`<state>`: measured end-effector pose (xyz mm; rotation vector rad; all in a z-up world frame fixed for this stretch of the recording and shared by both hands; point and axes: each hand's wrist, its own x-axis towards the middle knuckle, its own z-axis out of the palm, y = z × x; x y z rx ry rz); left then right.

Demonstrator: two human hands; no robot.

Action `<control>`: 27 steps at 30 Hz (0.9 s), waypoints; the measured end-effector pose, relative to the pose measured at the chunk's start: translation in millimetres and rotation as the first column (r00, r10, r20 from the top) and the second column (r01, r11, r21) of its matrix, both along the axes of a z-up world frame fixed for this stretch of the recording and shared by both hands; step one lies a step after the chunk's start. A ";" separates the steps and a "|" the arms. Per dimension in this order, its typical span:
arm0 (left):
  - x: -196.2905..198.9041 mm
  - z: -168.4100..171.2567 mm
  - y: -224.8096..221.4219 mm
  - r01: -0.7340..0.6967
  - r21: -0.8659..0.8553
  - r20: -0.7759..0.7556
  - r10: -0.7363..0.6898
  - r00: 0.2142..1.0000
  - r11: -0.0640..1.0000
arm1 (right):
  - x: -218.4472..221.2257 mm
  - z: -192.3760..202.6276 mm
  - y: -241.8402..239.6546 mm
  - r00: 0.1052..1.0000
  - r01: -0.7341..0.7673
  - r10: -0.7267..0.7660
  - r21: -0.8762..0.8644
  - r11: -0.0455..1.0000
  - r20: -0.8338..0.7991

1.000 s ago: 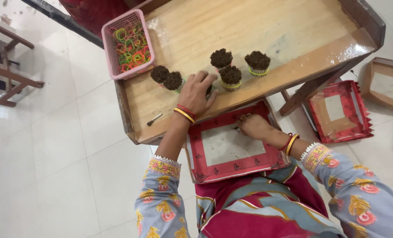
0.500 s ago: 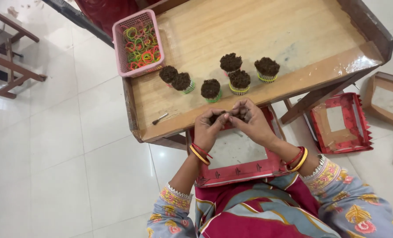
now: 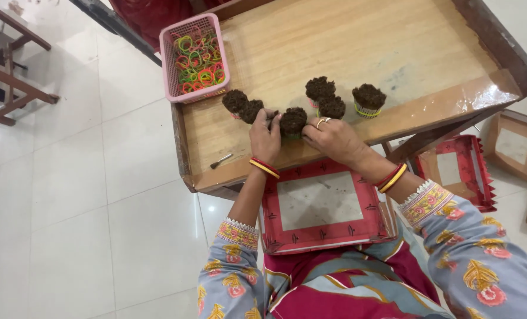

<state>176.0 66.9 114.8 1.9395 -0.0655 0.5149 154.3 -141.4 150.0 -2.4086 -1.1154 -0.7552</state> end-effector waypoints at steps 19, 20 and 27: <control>-57.7 21.0 -25.9 0.036 0.318 0.076 -0.063 0.995 0.947 | -2.4 -2.6 -5.3 0.995 -0.013 0.016 0.039 0.999 -0.100; -59.0 30.5 -24.6 0.003 0.382 0.160 -0.069 0.985 0.924 | -6.6 -1.6 -7.8 0.992 -0.012 0.025 0.107 0.994 -0.120; -33.7 79.7 -27.3 0.148 0.482 0.130 -0.237 0.963 0.863 | -37.1 26.8 -25.4 0.960 0.176 0.000 0.607 0.775 -0.279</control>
